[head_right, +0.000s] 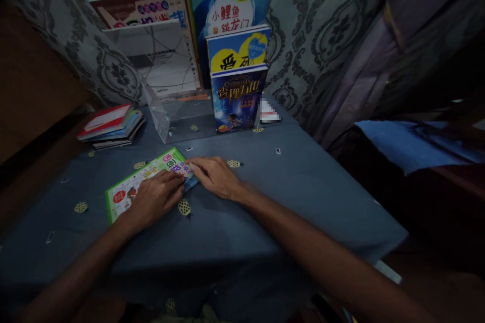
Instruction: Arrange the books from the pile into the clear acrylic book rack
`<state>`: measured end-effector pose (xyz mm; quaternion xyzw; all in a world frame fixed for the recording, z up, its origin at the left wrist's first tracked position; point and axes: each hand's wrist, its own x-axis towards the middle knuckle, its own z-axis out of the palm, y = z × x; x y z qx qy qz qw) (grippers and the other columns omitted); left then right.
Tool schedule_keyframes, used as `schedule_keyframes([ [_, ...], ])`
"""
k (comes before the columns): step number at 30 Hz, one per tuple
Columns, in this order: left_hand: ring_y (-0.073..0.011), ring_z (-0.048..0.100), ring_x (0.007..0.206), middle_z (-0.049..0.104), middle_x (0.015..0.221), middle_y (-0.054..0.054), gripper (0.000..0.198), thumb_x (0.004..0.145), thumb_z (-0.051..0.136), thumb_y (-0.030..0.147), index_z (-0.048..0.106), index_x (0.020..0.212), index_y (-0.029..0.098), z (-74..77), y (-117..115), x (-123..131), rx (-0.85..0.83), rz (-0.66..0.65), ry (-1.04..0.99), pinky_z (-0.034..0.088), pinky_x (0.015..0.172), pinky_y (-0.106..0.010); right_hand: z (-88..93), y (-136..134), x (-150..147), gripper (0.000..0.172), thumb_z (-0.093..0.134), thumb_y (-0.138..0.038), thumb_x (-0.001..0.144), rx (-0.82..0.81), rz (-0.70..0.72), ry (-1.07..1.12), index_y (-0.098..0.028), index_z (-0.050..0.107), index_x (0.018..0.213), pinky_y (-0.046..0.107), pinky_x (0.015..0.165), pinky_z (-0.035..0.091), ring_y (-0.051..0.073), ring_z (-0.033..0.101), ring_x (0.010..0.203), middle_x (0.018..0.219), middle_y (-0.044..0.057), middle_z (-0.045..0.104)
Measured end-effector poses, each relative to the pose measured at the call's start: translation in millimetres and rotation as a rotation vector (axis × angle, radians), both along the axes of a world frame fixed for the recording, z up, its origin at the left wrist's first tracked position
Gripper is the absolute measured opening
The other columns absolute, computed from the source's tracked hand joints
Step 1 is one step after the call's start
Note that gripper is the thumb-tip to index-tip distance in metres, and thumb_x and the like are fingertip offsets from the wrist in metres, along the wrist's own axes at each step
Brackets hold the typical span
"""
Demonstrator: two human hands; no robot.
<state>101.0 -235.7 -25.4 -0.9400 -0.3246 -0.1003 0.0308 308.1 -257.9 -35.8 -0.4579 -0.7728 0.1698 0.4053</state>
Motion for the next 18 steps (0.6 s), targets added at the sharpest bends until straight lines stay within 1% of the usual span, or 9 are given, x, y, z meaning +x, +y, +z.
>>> schedule_keyframes([
  [4, -0.0267, 0.063, 0.102, 0.07, 0.108, -0.009, 0.022, 0.096, 0.053, 0.028, 0.069, 0.106, 0.016, -1.5, -3.4, 1.6, 0.018, 0.011, 0.061, 0.056, 0.082, -0.041, -2.6, 0.9, -1.5, 0.032, 0.043, -0.027, 0.102, -0.046, 0.074, -0.196, -0.017, 0.073, 0.096, 0.027, 0.071, 0.046, 0.017, 0.068, 0.075, 0.086, 0.006, 0.075],
  [6, -0.0261, 0.063, 0.104, 0.069, 0.111, -0.009, 0.022, 0.097, 0.053, 0.029, 0.068, 0.108, 0.017, 0.7, -2.8, -0.9, -0.002, -0.005, 0.073, 0.056, 0.086, -0.041, -2.5, 1.4, -1.6, 0.032, 0.043, -0.027, 0.102, -0.058, 0.086, -0.222, -0.017, 0.073, 0.097, 0.027, 0.07, 0.046, 0.018, 0.068, 0.075, 0.085, 0.007, 0.076],
  [8, -0.0255, 0.063, 0.107, 0.069, 0.114, -0.008, 0.022, 0.097, 0.054, 0.03, 0.068, 0.109, 0.018, 5.3, -0.7, -7.9, -0.041, -0.013, 0.082, 0.055, 0.09, -0.041, -1.5, 1.6, -0.8, 0.031, 0.043, -0.028, 0.101, -0.066, 0.09, -0.209, -0.017, 0.073, 0.105, 0.028, 0.071, 0.048, 0.019, 0.07, 0.077, 0.09, 0.007, 0.077],
  [11, -0.0262, 0.063, 0.111, 0.069, 0.119, -0.009, 0.025, 0.099, 0.051, 0.031, 0.068, 0.114, 0.02, 12.6, 2.9, -26.9, -0.076, 0.052, 0.081, 0.053, 0.094, -0.043, -0.8, 2.7, 1.7, 0.032, 0.045, -0.031, 0.101, -0.061, 0.104, -0.198, -0.021, 0.07, 0.118, 0.031, 0.079, 0.053, 0.02, 0.072, 0.088, 0.104, 0.007, 0.076],
  [13, -0.0272, 0.061, 0.117, 0.067, 0.126, -0.01, 0.03, 0.1, 0.047, 0.03, 0.066, 0.12, 0.019, 13.7, 4.5, -41.8, -0.08, 0.106, 0.072, 0.051, 0.098, -0.045, -2.1, 6.1, 3.3, 0.033, 0.044, -0.031, 0.101, -0.043, 0.119, -0.243, -0.022, 0.069, 0.122, 0.035, 0.087, 0.053, 0.022, 0.07, 0.098, 0.112, 0.008, 0.075],
  [15, -0.0277, 0.058, 0.124, 0.064, 0.133, -0.011, 0.034, 0.1, 0.045, 0.03, 0.063, 0.127, 0.019, 10.2, 5.8, -54.6, -0.089, 0.123, 0.07, 0.049, 0.102, -0.045, -5.5, 12.4, 4.3, 0.034, 0.044, -0.03, 0.101, -0.022, 0.135, -0.308, -0.023, 0.067, 0.125, 0.039, 0.094, 0.053, 0.024, 0.068, 0.107, 0.117, 0.009, 0.073],
  [18, -0.0268, 0.051, 0.133, 0.056, 0.144, -0.01, 0.039, 0.102, 0.042, 0.034, 0.056, 0.136, 0.021, -0.4, 9.6, -65.5, -0.118, 0.116, 0.06, 0.043, 0.109, -0.046, -13.0, 26.0, 5.1, 0.035, 0.046, -0.029, 0.1, -0.004, 0.135, -0.397, -0.023, 0.064, 0.129, 0.045, 0.103, 0.048, 0.026, 0.062, 0.12, 0.126, 0.01, 0.069],
])
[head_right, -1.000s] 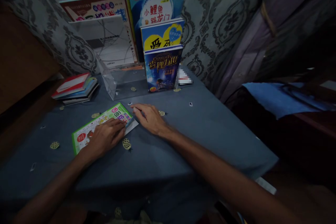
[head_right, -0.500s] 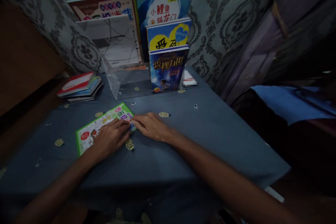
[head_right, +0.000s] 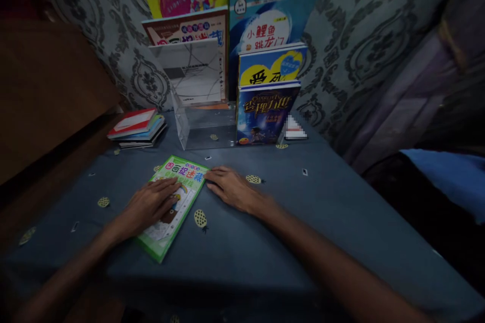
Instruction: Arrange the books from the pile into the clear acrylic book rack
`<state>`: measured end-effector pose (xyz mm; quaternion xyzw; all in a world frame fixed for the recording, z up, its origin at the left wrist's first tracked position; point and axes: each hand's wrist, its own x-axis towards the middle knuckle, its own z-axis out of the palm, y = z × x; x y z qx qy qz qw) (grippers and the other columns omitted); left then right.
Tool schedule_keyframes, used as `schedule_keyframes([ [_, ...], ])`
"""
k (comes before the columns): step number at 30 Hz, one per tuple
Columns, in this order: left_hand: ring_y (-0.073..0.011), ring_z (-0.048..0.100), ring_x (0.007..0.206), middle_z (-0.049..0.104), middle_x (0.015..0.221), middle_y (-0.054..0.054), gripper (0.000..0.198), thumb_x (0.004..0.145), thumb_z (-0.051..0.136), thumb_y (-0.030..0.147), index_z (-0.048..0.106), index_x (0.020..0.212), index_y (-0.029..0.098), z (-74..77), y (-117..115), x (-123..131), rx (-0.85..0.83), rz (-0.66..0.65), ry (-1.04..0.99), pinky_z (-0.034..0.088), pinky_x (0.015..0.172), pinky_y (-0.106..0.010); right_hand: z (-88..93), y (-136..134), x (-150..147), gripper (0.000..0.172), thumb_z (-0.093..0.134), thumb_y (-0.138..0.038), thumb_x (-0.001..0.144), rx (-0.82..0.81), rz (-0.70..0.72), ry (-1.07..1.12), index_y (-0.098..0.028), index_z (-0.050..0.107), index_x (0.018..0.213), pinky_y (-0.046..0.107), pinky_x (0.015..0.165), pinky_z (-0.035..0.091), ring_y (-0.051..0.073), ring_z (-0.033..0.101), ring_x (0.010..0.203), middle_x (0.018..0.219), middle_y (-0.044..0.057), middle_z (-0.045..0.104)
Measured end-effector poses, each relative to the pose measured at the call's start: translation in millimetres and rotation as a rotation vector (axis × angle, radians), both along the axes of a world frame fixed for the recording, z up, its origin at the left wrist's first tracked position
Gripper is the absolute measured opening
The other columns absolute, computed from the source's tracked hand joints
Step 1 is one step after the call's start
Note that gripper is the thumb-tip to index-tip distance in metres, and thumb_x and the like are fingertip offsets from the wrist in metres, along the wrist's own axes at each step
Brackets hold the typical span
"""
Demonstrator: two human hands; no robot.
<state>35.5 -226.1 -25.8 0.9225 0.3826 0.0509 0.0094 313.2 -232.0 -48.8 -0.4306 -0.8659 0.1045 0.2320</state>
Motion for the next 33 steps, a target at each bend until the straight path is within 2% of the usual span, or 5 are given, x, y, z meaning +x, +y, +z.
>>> schedule_keyframes([
  [7, -0.0225, 0.037, 0.145, 0.042, 0.155, -0.011, 0.046, 0.103, 0.035, 0.03, 0.042, 0.148, 0.021, -10.5, 27.4, 7.0, -0.109, -0.027, -0.006, 0.03, 0.118, -0.049, -12.9, 33.3, 2.6, 0.038, 0.047, -0.031, 0.099, 0.059, -0.148, -0.141, -0.024, 0.058, 0.135, 0.057, 0.112, 0.034, 0.029, 0.054, 0.13, 0.136, 0.011, 0.064],
  [15, -0.0229, 0.032, 0.148, 0.037, 0.158, -0.012, 0.048, 0.102, 0.037, 0.03, 0.039, 0.149, 0.019, -9.8, 49.1, 28.0, -0.141, 0.004, 0.017, 0.024, 0.119, -0.055, -17.3, 49.8, 7.9, 0.04, 0.043, -0.033, 0.1, 0.045, -0.234, -0.18, -0.021, 0.056, 0.136, 0.054, 0.109, 0.037, 0.03, 0.05, 0.133, 0.142, 0.012, 0.059],
  [21, -0.0254, 0.039, 0.144, 0.048, 0.151, -0.012, 0.044, 0.1, 0.047, 0.036, 0.05, 0.142, 0.021, -7.5, 24.5, 21.5, -0.06, -0.161, -0.043, 0.033, 0.117, -0.048, -20.4, 47.2, 10.7, 0.043, 0.041, -0.037, 0.102, 0.018, -0.228, -0.145, -0.024, 0.052, 0.141, 0.055, 0.112, 0.033, 0.029, 0.045, 0.138, 0.145, 0.01, 0.056],
  [26, -0.0279, 0.032, 0.148, 0.039, 0.157, -0.012, 0.07, 0.089, 0.066, 0.049, 0.041, 0.148, 0.023, 6.3, -10.6, 7.6, -0.153, -0.394, 0.019, 0.029, 0.12, -0.05, -23.3, 47.8, 12.5, 0.045, 0.039, -0.038, 0.102, 0.007, -0.211, -0.125, -0.025, 0.05, 0.144, 0.055, 0.113, 0.03, 0.029, 0.044, 0.139, 0.147, 0.009, 0.054],
  [33, -0.0226, 0.051, 0.135, 0.06, 0.14, -0.01, 0.037, 0.097, 0.055, 0.025, 0.057, 0.133, 0.02, 0.7, -15.5, -1.7, -0.051, -0.409, -0.064, 0.042, 0.113, -0.047, -26.4, 47.0, 12.9, 0.045, 0.036, -0.034, 0.103, 0.0, -0.195, -0.107, -0.023, 0.051, 0.143, 0.054, 0.115, 0.028, 0.029, 0.043, 0.14, 0.147, 0.009, 0.055],
])
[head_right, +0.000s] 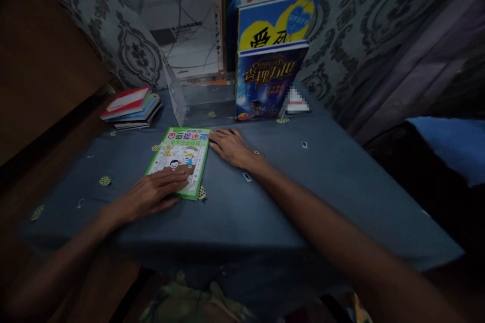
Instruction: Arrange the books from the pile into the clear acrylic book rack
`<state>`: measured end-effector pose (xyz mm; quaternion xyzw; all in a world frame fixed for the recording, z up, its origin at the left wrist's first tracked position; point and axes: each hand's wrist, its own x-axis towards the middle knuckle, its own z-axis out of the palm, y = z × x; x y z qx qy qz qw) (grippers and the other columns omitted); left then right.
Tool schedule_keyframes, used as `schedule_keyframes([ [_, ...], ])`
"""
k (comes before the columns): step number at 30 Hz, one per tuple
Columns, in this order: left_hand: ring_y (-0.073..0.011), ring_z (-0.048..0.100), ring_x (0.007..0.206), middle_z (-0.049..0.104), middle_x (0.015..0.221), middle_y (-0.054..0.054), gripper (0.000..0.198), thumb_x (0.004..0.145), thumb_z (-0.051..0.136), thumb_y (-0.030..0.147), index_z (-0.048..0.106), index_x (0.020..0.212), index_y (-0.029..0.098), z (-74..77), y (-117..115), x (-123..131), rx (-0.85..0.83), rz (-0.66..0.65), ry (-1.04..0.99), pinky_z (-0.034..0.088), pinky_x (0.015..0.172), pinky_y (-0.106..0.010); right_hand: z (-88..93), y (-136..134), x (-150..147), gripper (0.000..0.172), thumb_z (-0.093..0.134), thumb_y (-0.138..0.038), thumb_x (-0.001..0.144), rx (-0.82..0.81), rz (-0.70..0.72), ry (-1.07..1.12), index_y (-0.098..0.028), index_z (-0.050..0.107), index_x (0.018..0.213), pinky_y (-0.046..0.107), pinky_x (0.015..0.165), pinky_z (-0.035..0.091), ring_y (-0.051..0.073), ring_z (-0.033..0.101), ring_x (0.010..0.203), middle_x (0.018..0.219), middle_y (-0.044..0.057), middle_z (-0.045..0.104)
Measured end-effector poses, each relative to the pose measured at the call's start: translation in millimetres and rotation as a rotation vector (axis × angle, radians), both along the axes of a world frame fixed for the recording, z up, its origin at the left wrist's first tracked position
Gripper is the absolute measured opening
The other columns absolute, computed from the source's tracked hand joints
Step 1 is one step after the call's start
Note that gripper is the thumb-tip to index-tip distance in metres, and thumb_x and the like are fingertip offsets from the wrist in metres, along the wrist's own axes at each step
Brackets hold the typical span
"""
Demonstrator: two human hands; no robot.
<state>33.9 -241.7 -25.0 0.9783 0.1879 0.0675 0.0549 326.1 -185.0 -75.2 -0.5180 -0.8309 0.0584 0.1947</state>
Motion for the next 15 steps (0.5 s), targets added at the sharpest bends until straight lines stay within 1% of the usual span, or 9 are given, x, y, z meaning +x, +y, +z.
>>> schedule_keyframes([
  [2, -0.0223, 0.059, 0.127, 0.065, 0.133, -0.01, 0.032, 0.097, 0.055, 0.028, 0.06, 0.128, 0.02, -2.8, 2.4, -2.9, 0.003, 0.006, -0.034, 0.048, 0.108, -0.045, 0.5, -3.3, -0.7, 0.044, 0.035, -0.033, 0.103, 0.007, 0.015, 0.003, -0.026, 0.052, 0.143, 0.055, 0.114, 0.029, 0.028, 0.043, 0.14, 0.146, 0.007, 0.056],
  [5, -0.0201, 0.064, 0.12, 0.069, 0.127, -0.008, 0.029, 0.1, 0.051, 0.028, 0.063, 0.126, 0.022, -2.8, 3.9, -6.9, -0.047, 0.036, -0.106, 0.052, 0.103, -0.041, 3.1, -10.8, -3.5, 0.043, 0.034, -0.034, 0.103, 0.016, 0.037, 0.029, -0.027, 0.055, 0.14, 0.056, 0.113, 0.031, 0.028, 0.044, 0.139, 0.144, 0.006, 0.058],
  [8, -0.0184, 0.067, 0.114, 0.072, 0.122, -0.006, 0.03, 0.101, 0.046, 0.026, 0.064, 0.125, 0.022, 2.7, 3.0, -7.7, -0.117, 0.082, -0.158, 0.053, 0.101, -0.037, 7.1, -18.7, -8.3, 0.043, 0.034, -0.036, 0.103, 0.017, 0.056, 0.081, -0.025, 0.059, 0.137, 0.055, 0.112, 0.034, 0.028, 0.046, 0.138, 0.141, 0.008, 0.06],
  [11, -0.0194, 0.069, 0.111, 0.073, 0.119, -0.008, 0.033, 0.102, 0.042, 0.027, 0.063, 0.127, 0.021, 8.6, 1.6, -5.6, -0.16, 0.135, -0.146, 0.054, 0.099, -0.038, 11.0, -25.4, -13.9, 0.044, 0.034, -0.037, 0.103, 0.012, 0.064, 0.138, -0.02, 0.065, 0.13, 0.054, 0.111, 0.037, 0.028, 0.05, 0.134, 0.135, 0.011, 0.064],
  [15, -0.0192, 0.07, 0.108, 0.074, 0.117, -0.008, 0.033, 0.102, 0.042, 0.028, 0.064, 0.125, 0.022, 8.9, 1.0, -4.5, -0.156, 0.156, -0.143, 0.054, 0.097, -0.036, 16.6, -36.3, -21.1, 0.041, 0.037, -0.037, 0.103, 0.025, 0.106, 0.206, -0.02, 0.071, 0.117, 0.051, 0.108, 0.04, 0.027, 0.058, 0.127, 0.124, 0.011, 0.071],
])
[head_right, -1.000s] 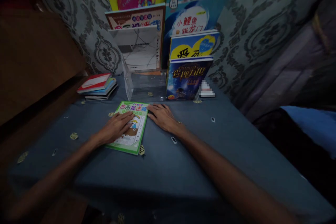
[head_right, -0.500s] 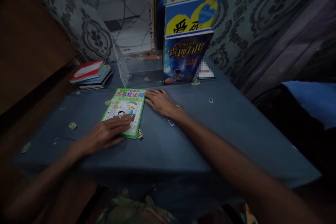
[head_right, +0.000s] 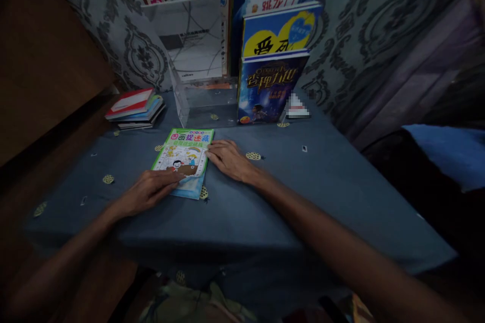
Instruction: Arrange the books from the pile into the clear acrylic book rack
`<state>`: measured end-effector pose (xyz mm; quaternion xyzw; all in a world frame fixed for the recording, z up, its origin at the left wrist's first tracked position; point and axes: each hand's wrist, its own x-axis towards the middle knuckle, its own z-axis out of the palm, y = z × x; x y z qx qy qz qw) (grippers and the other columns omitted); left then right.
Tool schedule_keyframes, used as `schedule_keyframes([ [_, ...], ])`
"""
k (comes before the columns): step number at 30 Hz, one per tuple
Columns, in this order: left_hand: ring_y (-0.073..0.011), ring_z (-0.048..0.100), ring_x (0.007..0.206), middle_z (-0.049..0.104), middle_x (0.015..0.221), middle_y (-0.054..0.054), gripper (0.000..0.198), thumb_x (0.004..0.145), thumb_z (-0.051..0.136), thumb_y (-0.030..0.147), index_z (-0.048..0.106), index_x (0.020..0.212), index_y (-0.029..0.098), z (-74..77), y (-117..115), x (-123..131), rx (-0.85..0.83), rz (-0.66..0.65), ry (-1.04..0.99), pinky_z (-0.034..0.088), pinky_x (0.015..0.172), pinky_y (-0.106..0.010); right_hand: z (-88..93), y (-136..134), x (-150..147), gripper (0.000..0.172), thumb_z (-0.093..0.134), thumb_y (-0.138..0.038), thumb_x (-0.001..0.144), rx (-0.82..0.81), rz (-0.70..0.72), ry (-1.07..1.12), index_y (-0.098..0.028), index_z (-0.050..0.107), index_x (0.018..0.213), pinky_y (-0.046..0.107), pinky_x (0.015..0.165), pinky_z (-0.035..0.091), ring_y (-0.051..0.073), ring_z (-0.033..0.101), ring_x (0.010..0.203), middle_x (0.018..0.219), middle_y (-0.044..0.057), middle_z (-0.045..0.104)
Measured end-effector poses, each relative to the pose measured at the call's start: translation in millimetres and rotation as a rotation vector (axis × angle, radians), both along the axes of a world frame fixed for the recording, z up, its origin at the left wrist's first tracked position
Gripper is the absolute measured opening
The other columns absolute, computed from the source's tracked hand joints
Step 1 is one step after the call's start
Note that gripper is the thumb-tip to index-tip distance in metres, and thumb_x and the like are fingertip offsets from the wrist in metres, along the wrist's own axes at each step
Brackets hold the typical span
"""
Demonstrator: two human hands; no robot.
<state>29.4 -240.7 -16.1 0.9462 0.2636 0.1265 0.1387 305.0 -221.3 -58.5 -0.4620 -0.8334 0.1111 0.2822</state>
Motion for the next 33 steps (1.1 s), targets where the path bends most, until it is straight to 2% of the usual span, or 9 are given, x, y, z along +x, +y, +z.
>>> schedule_keyframes([
  [6, -0.0189, 0.069, 0.109, 0.072, 0.119, -0.007, 0.03, 0.102, 0.043, 0.028, 0.066, 0.121, 0.021, -7.5, -4.3, -0.4, 0.114, -0.047, 0.02, 0.055, 0.095, -0.035, 8.5, -35.9, -16.2, 0.036, 0.04, -0.034, 0.103, 0.005, 0.113, 0.037, -0.021, 0.074, 0.105, 0.053, 0.106, 0.04, 0.025, 0.065, 0.114, 0.111, 0.009, 0.076],
  [10, -0.0198, 0.07, 0.106, 0.071, 0.118, -0.007, 0.026, 0.1, 0.049, 0.031, 0.068, 0.115, 0.021, -9.6, -8.9, 2.7, 0.194, -0.054, 0.082, 0.058, 0.089, -0.033, 6.6, -66.5, -28.3, 0.029, 0.045, -0.027, 0.102, 0.036, 0.209, 0.081, -0.021, 0.073, 0.101, 0.051, 0.108, 0.039, 0.023, 0.066, 0.11, 0.104, 0.007, 0.077],
  [13, -0.0204, 0.069, 0.107, 0.071, 0.119, -0.008, 0.026, 0.1, 0.047, 0.029, 0.068, 0.113, 0.019, -8.6, -8.6, 6.5, 0.223, -0.062, 0.103, 0.055, 0.095, -0.036, 2.4, -81.7, -32.9, 0.024, 0.05, -0.026, 0.1, 0.084, 0.251, 0.1, -0.021, 0.073, 0.101, 0.048, 0.108, 0.04, 0.022, 0.066, 0.109, 0.1, 0.007, 0.077],
  [16, -0.0201, 0.064, 0.118, 0.067, 0.129, -0.009, 0.03, 0.102, 0.043, 0.025, 0.065, 0.121, 0.02, -7.4, -1.3, 14.4, 0.22, -0.067, 0.092, 0.05, 0.104, -0.039, 0.9, -87.4, -33.8, 0.023, 0.051, -0.025, 0.098, 0.118, 0.261, 0.095, -0.02, 0.073, 0.102, 0.047, 0.106, 0.043, 0.022, 0.066, 0.109, 0.1, 0.009, 0.077],
  [20, -0.0206, 0.059, 0.125, 0.065, 0.133, -0.009, 0.035, 0.101, 0.042, 0.025, 0.06, 0.131, 0.02, -8.8, 26.0, 37.3, 0.219, -0.033, 0.155, 0.046, 0.106, -0.039, 2.2, -86.7, -33.2, 0.022, 0.052, -0.024, 0.097, 0.121, 0.262, 0.08, -0.019, 0.074, 0.101, 0.045, 0.102, 0.047, 0.023, 0.066, 0.108, 0.099, 0.01, 0.077],
  [28, -0.0253, 0.054, 0.132, 0.056, 0.144, -0.012, 0.039, 0.101, 0.039, 0.023, 0.056, 0.134, 0.015, -15.1, 107.3, 92.7, 0.251, 0.022, 0.247, 0.043, 0.107, -0.043, 4.9, -87.8, -32.1, 0.02, 0.055, -0.022, 0.096, 0.139, 0.258, 0.051, -0.017, 0.073, 0.102, 0.041, 0.101, 0.047, 0.022, 0.065, 0.109, 0.102, 0.01, 0.077],
  [31, -0.0257, 0.055, 0.13, 0.055, 0.145, -0.014, 0.04, 0.1, 0.039, 0.024, 0.056, 0.135, 0.014, -19.7, 118.6, 98.6, 0.251, 0.02, 0.249, 0.043, 0.107, -0.043, 5.6, -88.7, -31.5, 0.02, 0.054, -0.022, 0.096, 0.143, 0.252, 0.042, -0.018, 0.073, 0.101, 0.04, 0.102, 0.046, 0.021, 0.065, 0.11, 0.104, 0.009, 0.076],
  [33, -0.0254, 0.053, 0.132, 0.053, 0.146, -0.015, 0.042, 0.101, 0.036, 0.024, 0.054, 0.137, 0.013, -24.0, 116.5, 95.9, 0.269, 0.014, 0.238, 0.041, 0.109, -0.043, 5.1, -88.6, -31.4, 0.02, 0.054, -0.022, 0.097, 0.151, 0.246, 0.034, -0.018, 0.073, 0.101, 0.039, 0.102, 0.046, 0.021, 0.065, 0.11, 0.105, 0.009, 0.076],
])
